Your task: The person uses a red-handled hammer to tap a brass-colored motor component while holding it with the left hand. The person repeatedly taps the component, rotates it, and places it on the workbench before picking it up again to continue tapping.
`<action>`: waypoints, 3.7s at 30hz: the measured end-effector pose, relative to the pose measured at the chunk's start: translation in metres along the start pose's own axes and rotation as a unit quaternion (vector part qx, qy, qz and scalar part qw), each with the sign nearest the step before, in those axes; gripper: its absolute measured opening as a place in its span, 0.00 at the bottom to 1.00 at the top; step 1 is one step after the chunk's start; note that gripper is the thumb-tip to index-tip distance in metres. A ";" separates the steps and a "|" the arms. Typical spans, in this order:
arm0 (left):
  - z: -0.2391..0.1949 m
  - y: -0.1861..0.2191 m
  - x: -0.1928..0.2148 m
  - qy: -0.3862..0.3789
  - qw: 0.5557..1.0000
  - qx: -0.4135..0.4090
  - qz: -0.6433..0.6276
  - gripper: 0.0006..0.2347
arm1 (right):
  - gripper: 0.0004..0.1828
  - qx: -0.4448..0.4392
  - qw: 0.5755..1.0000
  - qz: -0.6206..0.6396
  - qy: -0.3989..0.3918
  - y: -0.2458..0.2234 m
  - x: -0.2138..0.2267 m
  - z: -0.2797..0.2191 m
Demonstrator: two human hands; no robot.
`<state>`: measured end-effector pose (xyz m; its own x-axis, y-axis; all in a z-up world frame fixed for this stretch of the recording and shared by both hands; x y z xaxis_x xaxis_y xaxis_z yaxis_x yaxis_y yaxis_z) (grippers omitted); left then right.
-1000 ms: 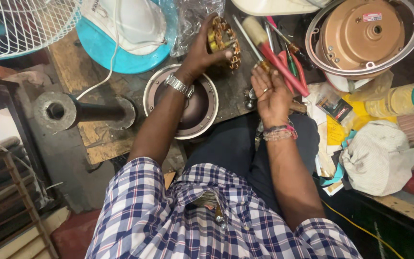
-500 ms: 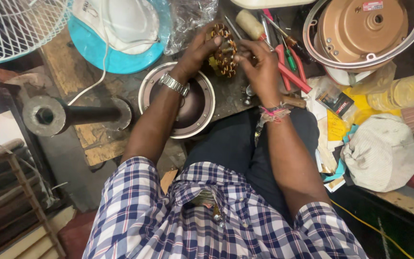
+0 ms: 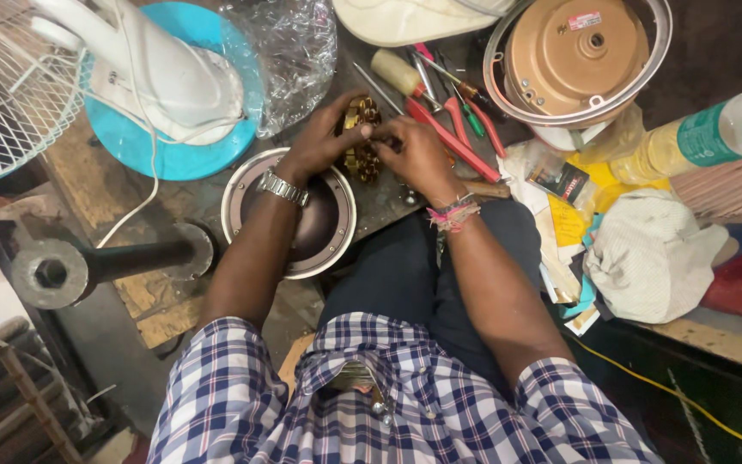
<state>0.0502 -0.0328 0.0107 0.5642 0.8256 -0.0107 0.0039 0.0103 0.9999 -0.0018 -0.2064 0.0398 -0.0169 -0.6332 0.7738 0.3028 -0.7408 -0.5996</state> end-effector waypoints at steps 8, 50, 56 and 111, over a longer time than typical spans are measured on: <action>0.003 -0.005 0.004 0.032 0.999 0.025 0.004 0.31 | 0.10 0.008 1.000 0.010 0.008 0.002 0.000 0.002; 0.008 -0.009 0.021 0.139 0.981 -0.063 0.119 0.28 | 0.08 0.007 0.993 0.004 0.117 0.003 -0.004 0.006; 0.011 -0.020 0.023 0.152 0.986 0.008 0.072 0.33 | 0.09 -0.001 0.987 -0.054 0.152 0.008 0.010 0.004; 0.017 -0.015 0.029 0.101 0.968 -0.057 -0.225 0.15 | 0.13 -0.379 0.774 0.507 -0.015 0.044 -0.040 -0.035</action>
<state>0.0808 -0.0184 -0.0042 0.3533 0.8169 -0.4558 0.1144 0.4459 0.8878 -0.0213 -0.2222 -0.0247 -0.1120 -0.9782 -0.1749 -0.5008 0.2076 -0.8403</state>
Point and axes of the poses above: each hand's wrist, its own z-axis towards the middle knuckle, its own x-axis out of the back of the hand, y = z × x, the point moved 5 cm from there along z, towards the middle knuckle, and after that the axes turned 13 degrees about -z, right-handed, at the moved point
